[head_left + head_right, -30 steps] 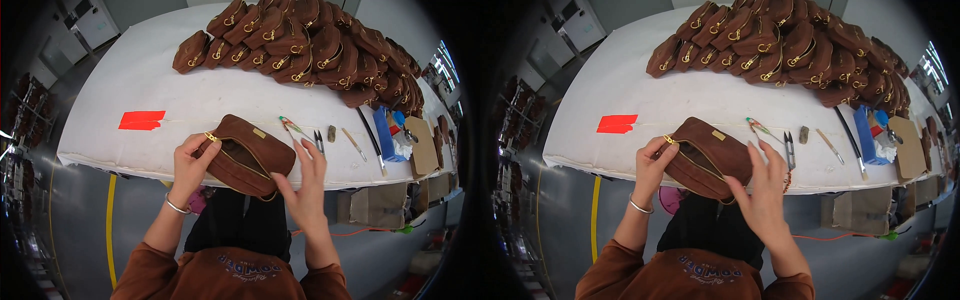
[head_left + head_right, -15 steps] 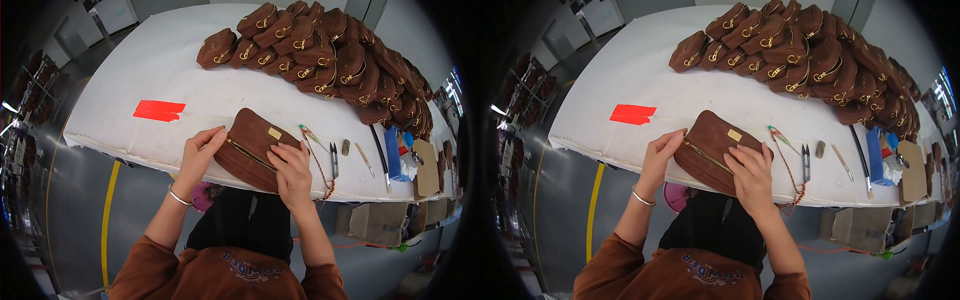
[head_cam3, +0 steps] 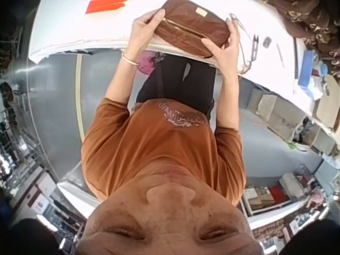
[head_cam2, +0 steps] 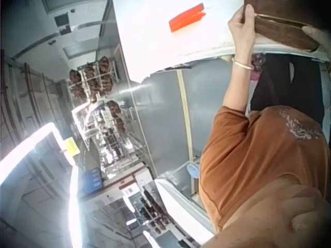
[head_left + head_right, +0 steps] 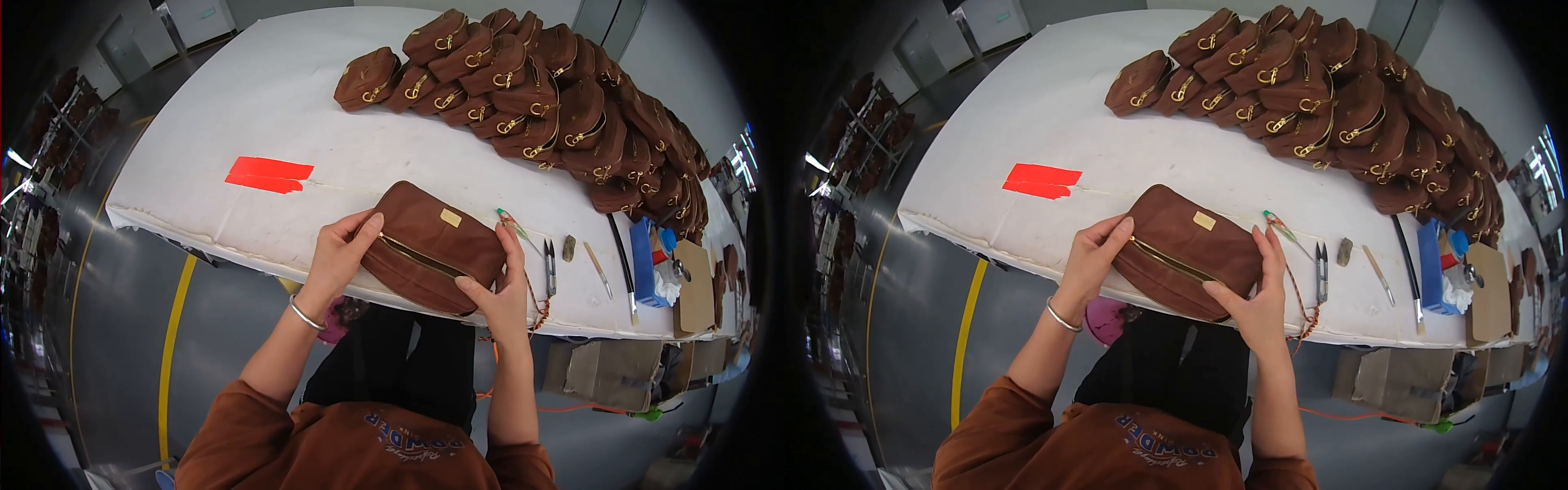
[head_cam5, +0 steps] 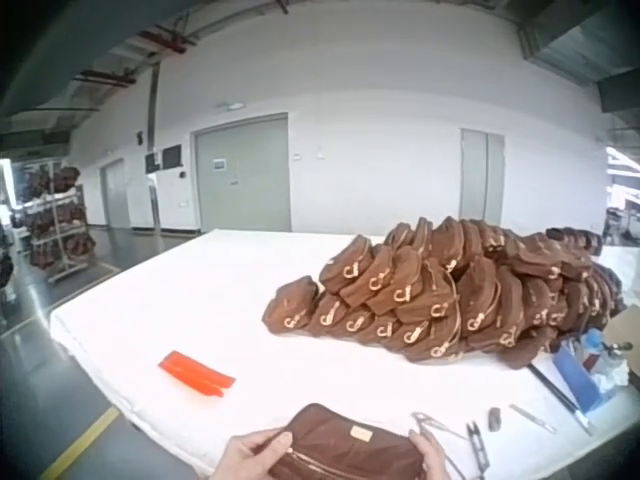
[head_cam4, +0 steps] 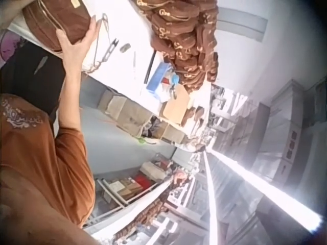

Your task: Inspecting finished leather bags, trimming threads, and marking a production log.

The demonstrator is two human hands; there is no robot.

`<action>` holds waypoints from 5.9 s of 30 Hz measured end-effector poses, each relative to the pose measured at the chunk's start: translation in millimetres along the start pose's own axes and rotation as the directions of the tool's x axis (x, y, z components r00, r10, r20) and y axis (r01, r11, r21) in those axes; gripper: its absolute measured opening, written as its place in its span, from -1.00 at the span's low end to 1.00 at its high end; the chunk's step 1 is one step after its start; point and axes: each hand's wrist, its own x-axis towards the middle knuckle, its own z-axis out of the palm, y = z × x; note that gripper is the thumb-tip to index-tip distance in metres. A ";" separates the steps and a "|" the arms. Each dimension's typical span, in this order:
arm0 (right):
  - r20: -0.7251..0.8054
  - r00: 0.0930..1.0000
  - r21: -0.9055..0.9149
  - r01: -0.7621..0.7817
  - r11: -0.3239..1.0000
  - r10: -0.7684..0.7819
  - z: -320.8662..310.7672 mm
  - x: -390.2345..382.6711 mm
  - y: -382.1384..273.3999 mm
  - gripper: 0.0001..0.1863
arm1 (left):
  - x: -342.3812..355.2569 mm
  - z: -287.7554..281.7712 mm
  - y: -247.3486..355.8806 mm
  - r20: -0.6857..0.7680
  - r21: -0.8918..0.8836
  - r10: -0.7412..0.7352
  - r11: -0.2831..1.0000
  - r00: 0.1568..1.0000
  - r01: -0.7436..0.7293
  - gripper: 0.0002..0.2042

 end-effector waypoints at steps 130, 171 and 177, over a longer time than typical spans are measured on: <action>-0.096 0.918 -0.164 0.367 0.916 -0.385 36.6 -8.6 -33.9 -0.51 | -24.3 65.7 44.9 0.007 -0.055 0.249 0.967 0.968 -0.248 -0.74; -0.040 0.957 -0.058 0.285 0.957 -0.288 38.6 -19.3 -47.3 -0.76 | -15.4 59.5 44.8 -0.028 -0.052 0.310 0.949 0.950 -0.311 -0.70; 0.006 0.974 0.113 0.225 0.968 -0.227 28.7 -29.5 -52.0 -0.75 | -23.7 43.0 49.8 -0.005 -0.169 0.253 0.953 0.967 -0.250 -0.74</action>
